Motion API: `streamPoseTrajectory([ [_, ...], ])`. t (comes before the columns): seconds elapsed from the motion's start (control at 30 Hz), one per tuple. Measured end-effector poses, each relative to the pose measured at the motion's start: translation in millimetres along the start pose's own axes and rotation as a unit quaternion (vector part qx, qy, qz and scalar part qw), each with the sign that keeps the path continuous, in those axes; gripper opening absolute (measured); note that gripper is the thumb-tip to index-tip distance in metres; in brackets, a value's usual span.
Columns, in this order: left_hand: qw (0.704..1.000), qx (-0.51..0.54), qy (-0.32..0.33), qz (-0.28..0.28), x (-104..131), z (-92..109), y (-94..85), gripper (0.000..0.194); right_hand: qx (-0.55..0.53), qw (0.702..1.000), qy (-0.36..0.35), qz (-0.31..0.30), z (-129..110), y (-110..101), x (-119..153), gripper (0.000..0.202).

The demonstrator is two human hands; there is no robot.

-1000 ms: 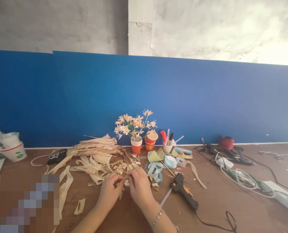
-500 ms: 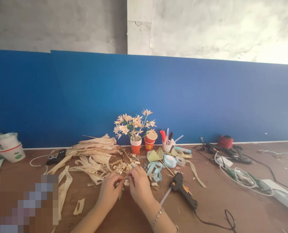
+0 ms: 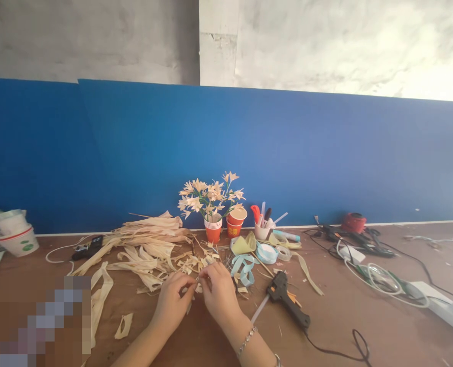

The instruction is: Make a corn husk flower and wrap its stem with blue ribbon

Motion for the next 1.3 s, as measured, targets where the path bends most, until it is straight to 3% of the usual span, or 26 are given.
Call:
streamPoseTrajectory([
  [0.27, 1.0, 0.004, -0.006, -0.012, 0, 0, 0.4, 0.016, -0.052, 0.998, 0.02, -0.002, 4, 1, -1, 0.015],
  [0.63, 1.0, 0.015, -0.006, -0.011, 0, -1, 1.7, 0.016, -0.126, 0.985, 0.113, -0.024, 15, 3, 0, 0.012],
  [1.17, 0.999, 0.029, -0.013, -0.019, 0, -4, 3.6, 0.016, -0.167, 0.977, 0.128, -0.027, 14, 2, -1, 0.009],
  [1.3, 0.996, 0.083, -0.034, -0.01, -2, -8, 3.0, 0.016, -0.24, 0.959, 0.148, -0.016, 15, 0, -2, 0.024],
])
Point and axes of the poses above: each hand's wrist, its own x-axis away from the middle knuckle, its own y-axis out of the palm, z = x × y, the point moved 5 cm from there along -x, towards the middle knuckle, and after that the axes turned 4 degrees about -z, right-handed, at the moved point
